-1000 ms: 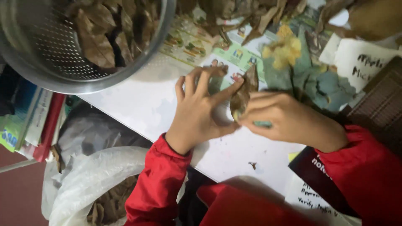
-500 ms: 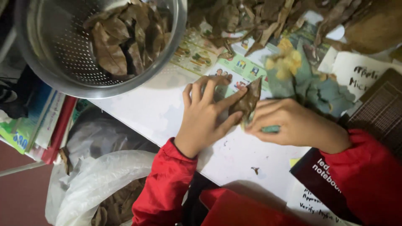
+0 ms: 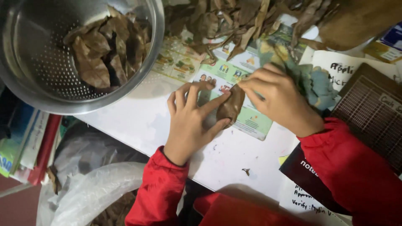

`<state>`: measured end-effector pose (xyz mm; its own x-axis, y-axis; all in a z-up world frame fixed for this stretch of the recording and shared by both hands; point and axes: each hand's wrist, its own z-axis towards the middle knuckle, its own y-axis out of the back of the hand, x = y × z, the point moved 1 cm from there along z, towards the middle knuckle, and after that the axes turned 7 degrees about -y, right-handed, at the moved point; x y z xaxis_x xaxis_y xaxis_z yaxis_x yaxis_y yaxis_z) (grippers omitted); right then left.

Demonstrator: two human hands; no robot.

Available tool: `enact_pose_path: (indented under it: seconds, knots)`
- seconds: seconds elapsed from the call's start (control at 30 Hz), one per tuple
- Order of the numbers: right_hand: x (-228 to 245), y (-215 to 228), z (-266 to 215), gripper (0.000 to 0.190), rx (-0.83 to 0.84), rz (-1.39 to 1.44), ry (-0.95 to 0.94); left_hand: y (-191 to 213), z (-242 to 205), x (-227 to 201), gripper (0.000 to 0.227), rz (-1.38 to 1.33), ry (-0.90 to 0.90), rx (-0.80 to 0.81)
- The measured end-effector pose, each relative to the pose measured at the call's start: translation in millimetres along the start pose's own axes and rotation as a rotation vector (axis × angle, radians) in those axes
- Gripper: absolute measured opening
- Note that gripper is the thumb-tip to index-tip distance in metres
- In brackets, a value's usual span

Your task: Cleaning dried leaves by hand and placing them into a metal colander

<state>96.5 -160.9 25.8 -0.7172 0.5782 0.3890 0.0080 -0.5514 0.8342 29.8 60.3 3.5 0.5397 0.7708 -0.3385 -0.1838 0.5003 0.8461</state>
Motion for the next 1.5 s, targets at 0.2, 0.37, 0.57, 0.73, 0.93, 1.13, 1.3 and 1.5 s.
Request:
enact_pose_path:
  seconds: [0.2, 0.37, 0.57, 0.73, 0.93, 1.13, 1.3, 1.5]
  knots:
    - [-17.5, -12.8, -13.2, 0.010, 0.176, -0.011, 0.135, -0.8, -0.2, 0.8, 0.047, 0.008, 0.002, 0.002]
    - [-7.7, 1.0, 0.4, 0.012, 0.014, -0.022, 0.055, -1.8, -5.5, -10.4, 0.025, 0.037, -0.081, -0.063]
    - [7.3, -4.1, -7.1, 0.023, 0.124, -0.167, 0.275, -2.3, -5.6, -18.2, 0.015, 0.041, -0.146, -0.092]
    - [-11.7, -5.9, -4.1, 0.021, 0.099, -0.219, -0.040, -5.3, -8.7, -22.0, 0.018, 0.026, -0.094, -0.051]
    - [20.1, 2.2, -4.8, 0.023, -0.086, -0.398, 0.312, -9.6, -10.1, -42.8, 0.022, 0.049, 0.060, -0.043]
    - [-4.4, 0.6, 1.1, 0.019, 0.157, 0.051, 0.012, -13.3, -11.0, -56.1, 0.023, -0.066, 0.186, -0.089]
    - [-6.2, -0.2, -0.9, 0.014, -0.131, -0.104, -0.003, -21.3, -21.7, -46.0, 0.021, -0.332, 0.319, -0.163]
    - [-5.3, -0.8, -2.9, 0.009, -0.150, -0.096, -0.007, -12.9, -20.2, -48.2, 0.017, -0.188, 0.322, -0.145]
